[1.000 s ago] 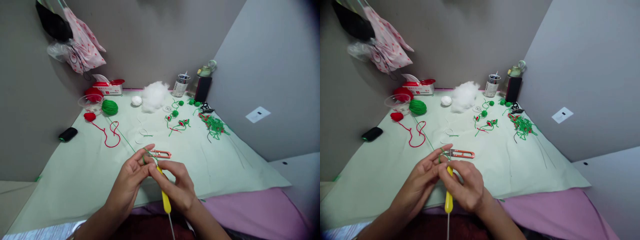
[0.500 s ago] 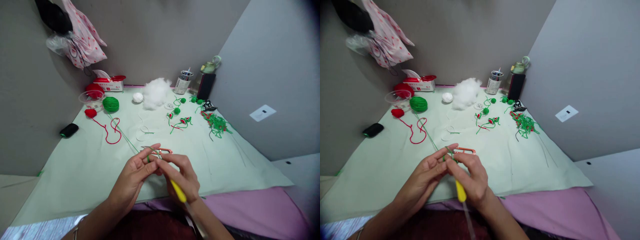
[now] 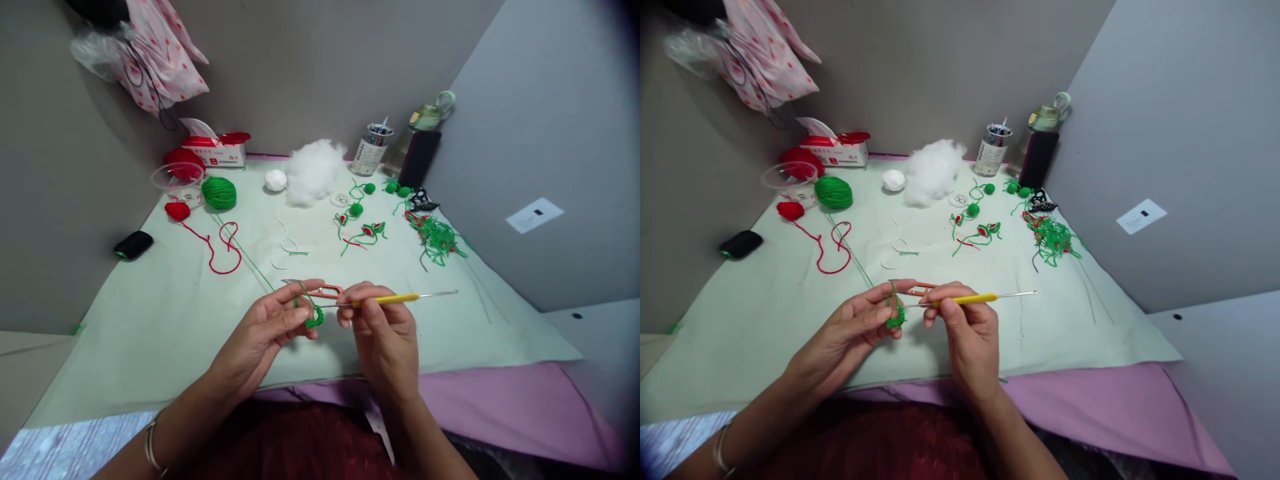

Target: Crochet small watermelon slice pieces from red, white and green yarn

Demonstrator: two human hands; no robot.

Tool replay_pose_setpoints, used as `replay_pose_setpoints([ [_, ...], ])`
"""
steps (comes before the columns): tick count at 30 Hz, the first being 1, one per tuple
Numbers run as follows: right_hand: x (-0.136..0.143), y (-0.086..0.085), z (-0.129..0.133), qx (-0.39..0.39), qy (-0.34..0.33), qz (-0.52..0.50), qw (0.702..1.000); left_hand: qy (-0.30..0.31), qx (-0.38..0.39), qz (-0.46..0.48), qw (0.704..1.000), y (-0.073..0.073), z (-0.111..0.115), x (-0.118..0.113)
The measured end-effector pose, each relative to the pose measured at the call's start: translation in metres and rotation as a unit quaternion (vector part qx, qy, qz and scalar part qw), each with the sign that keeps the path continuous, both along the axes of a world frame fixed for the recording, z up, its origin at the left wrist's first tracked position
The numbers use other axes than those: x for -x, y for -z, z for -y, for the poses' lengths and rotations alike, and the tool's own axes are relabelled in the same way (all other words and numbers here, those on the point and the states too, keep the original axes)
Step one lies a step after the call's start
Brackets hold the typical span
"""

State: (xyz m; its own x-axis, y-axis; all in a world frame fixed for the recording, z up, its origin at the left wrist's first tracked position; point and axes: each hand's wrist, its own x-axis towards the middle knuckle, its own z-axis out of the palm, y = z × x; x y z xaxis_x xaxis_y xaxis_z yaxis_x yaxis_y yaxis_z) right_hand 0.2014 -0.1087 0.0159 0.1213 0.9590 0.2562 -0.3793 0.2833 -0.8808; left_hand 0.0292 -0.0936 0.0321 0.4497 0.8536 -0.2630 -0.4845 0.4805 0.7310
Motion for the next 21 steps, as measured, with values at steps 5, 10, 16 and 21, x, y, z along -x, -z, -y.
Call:
replay_pose_setpoints([
  [5, -0.006, 0.003, 0.000, -0.019, 0.013, 0.041, 0.999, 0.011, 0.006, 0.016, 1.000, -0.001, 0.001, -0.001],
  [10, -0.010, 0.001, -0.003, 0.019, -0.007, 0.004, 1.000, 0.033, 0.019, 0.057, 0.998, -0.002, 0.000, 0.000],
  [16, 0.001, 0.008, 0.000, -0.005, -0.028, 0.043, 0.999, 0.010, -0.106, -0.041, 0.994, 0.001, 0.003, -0.003],
  [21, 0.008, 0.007, 0.002, -0.073, 0.039, 0.170, 0.982, -0.013, -0.148, -0.118, 0.982, -0.002, 0.006, -0.005],
])
